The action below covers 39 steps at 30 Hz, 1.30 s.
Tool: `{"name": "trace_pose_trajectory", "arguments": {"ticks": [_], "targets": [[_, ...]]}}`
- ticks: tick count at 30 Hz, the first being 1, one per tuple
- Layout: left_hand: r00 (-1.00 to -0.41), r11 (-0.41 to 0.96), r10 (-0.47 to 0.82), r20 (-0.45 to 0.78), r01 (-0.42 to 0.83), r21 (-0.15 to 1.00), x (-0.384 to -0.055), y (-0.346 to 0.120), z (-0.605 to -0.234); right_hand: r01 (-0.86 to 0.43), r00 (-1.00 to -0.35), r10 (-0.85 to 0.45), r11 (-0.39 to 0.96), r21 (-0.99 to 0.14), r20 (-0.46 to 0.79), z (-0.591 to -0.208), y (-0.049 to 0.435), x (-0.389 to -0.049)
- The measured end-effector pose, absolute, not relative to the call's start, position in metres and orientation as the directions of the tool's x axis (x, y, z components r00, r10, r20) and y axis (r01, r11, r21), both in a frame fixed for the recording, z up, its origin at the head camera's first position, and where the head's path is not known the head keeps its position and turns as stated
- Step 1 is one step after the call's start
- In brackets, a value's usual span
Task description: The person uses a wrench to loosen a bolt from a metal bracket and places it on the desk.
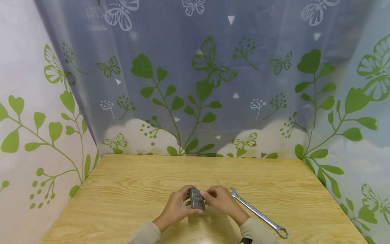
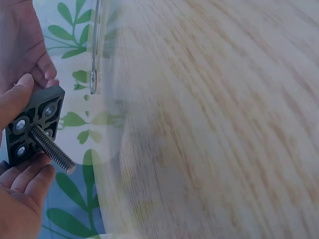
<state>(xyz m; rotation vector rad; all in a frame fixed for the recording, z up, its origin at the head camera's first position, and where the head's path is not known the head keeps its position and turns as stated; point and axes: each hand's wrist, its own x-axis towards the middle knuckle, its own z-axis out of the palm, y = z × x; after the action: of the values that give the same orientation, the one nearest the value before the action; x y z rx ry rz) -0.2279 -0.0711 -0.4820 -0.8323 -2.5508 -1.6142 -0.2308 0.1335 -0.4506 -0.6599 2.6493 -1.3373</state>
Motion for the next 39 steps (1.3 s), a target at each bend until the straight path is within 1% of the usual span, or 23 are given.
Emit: {"name": "trace_pose_trajectory", "arguments": {"ticks": [3,7,11,19,22,28,33,36,39], "targets": [[-0.856,0.334,0.431,0.285,0.444,0.831,-0.2276,-0.0712,-0.4818,-0.276,-0.921,-0.385,0.522,-0.807,0.066,-0.4526,0.1319,-0.2306],[-0.849,0.335,0.438,0.294,0.458,0.823,-0.2272,-0.0707,-0.4806,-0.255,-0.930,-0.363,0.542,-0.801,0.051,-0.4520,0.1290,-0.2306],[-0.848,0.332,0.442,0.293,0.458,0.824,-0.2272,-0.0702,-0.4800,-0.283,-0.920,-0.387,0.550,-0.786,0.060,-0.4487,0.1287,-0.2310],[-0.851,0.303,0.438,0.292,0.445,0.843,-0.2278,-0.0692,-0.4794,-0.420,-0.860,-0.486,0.493,-0.762,0.160,-0.4459,0.1333,-0.2335],[-0.857,0.291,0.432,0.280,0.426,0.857,-0.2279,-0.0683,-0.4786,-0.437,-0.852,-0.494,0.484,-0.758,0.175,-0.4457,0.1337,-0.2335],[-0.854,0.291,0.431,0.292,0.437,0.851,-0.2280,-0.0680,-0.4793,-0.436,-0.850,-0.496,0.471,-0.766,0.179,-0.4476,0.1340,-0.2330],[-0.852,0.314,0.431,0.297,0.451,0.836,-0.2271,-0.0692,-0.4813,-0.396,-0.869,-0.475,0.499,-0.771,0.140,-0.4503,0.1354,-0.2332],[-0.859,0.335,0.425,0.286,0.443,0.831,-0.2270,-0.0698,-0.4822,-0.330,-0.890,-0.448,0.515,-0.791,0.079,-0.4514,0.1364,-0.2328],[-0.865,0.340,0.421,0.274,0.430,0.836,-0.2271,-0.0701,-0.4824,-0.263,-0.902,-0.431,0.502,-0.824,0.025,-0.4516,0.1360,-0.2319]]}}
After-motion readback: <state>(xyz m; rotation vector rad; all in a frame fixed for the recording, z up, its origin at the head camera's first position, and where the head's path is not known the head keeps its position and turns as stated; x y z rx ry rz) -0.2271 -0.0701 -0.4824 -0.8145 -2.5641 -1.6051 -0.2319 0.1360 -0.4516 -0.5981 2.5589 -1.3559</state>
